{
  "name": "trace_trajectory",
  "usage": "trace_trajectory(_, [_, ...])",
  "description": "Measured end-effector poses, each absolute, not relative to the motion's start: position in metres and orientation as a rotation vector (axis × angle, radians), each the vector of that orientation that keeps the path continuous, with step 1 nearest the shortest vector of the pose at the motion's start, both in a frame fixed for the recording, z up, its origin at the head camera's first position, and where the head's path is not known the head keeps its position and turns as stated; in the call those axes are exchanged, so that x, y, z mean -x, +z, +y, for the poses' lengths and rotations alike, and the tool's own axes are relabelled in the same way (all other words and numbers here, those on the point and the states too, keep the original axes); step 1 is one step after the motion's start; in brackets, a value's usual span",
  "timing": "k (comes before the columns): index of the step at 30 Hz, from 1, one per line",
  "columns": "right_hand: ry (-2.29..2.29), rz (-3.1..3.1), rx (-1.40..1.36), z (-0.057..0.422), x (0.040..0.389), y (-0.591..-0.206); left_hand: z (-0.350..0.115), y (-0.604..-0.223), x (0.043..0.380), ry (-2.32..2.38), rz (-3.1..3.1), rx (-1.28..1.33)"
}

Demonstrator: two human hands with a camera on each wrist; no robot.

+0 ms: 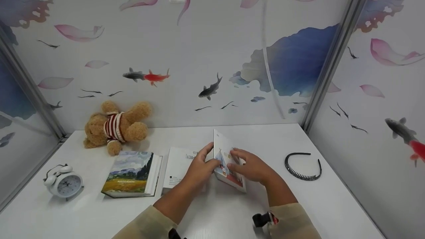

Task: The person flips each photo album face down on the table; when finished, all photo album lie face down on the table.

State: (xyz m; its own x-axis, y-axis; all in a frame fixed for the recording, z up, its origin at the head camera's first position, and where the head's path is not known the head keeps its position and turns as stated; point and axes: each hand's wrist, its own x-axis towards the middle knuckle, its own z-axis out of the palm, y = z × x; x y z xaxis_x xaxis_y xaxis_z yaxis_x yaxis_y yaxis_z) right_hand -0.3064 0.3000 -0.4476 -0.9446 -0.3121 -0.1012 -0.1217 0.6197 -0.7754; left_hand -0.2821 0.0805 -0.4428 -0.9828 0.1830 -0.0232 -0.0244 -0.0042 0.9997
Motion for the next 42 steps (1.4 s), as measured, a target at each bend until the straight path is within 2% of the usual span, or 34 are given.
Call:
trace_trajectory(6, [-1.361,2.619,0.402,0.286,0.297,-0.434,0.083,-0.436,0.276,2.171,2.031,-0.211])
trace_trajectory(12, [-1.563,2.512,0.427,0.28,0.293,-0.426,0.083,-0.431,0.275,2.122,2.091,-0.362])
trace_trajectory(26, [-1.752,2.404,0.307,0.282,0.293,-0.419,0.09,-0.431,0.284,2.014,2.074,-0.514])
trace_trajectory(34, [-1.824,2.355,0.17,0.29,0.298,-0.419,0.098,-0.438,0.288,2.04,2.049,-0.531])
trace_trajectory(42, [-1.84,2.313,0.083,0.297,0.303,-0.42,0.098,-0.455,0.291,1.876,2.079,-0.391])
